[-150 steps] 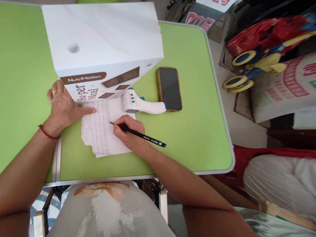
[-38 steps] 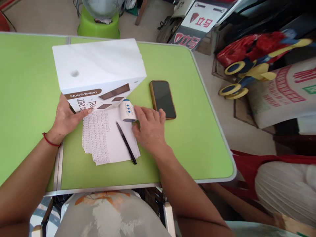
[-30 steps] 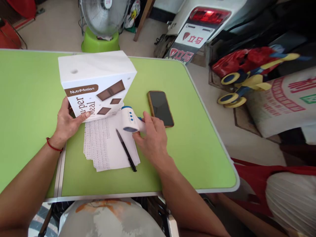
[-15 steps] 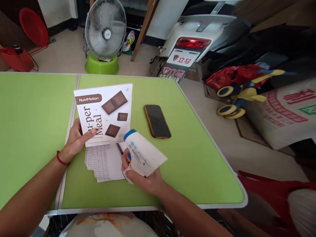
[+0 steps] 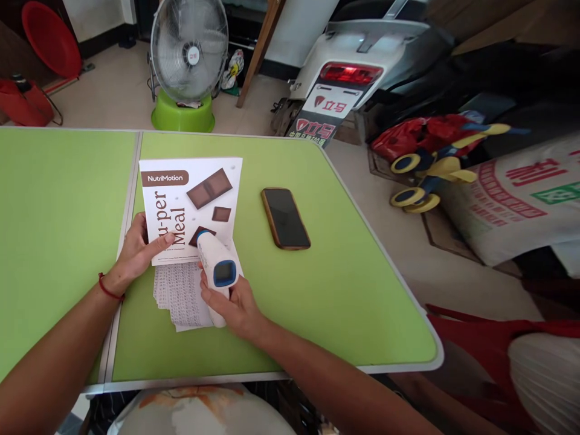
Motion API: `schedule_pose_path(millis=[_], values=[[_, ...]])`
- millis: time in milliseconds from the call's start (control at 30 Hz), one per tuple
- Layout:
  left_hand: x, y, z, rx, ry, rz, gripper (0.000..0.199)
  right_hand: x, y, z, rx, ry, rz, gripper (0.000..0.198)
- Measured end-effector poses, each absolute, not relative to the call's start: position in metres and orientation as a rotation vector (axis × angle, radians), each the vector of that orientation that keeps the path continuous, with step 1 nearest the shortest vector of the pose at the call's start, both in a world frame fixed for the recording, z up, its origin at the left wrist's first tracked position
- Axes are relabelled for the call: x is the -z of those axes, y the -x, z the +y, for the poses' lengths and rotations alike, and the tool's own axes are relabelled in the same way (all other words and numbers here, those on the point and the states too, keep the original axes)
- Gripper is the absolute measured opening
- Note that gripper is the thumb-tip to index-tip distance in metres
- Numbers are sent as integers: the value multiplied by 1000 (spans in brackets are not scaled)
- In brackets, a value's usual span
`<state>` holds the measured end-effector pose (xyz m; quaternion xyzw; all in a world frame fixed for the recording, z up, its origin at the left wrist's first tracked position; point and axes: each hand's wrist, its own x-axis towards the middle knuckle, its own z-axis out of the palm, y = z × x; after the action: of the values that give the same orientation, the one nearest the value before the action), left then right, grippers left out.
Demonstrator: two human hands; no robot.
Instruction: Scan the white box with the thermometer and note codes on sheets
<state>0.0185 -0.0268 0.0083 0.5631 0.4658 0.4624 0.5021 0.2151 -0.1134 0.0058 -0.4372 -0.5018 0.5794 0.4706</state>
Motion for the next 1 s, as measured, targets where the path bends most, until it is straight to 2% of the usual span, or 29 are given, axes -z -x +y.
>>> schedule_pose_path(millis=[100, 300, 633, 1000], values=[[-7, -17, -26, -1091, -1364, 1135, 63, -8, -213, -113, -1484, 1091, -1163, 39], [-11, -18, -26, -1070, -1392, 1147, 65, -2, -214, -109, -1820, 1011, -1037, 46], [-14, -20, -26, -1071, -1391, 1104, 55, -2, -214, -109, -1869, 975, -937, 36], [-14, -20, -24, -1080, -1453, 1105, 53, -3, -214, -108, -1861, 959, -975, 28]])
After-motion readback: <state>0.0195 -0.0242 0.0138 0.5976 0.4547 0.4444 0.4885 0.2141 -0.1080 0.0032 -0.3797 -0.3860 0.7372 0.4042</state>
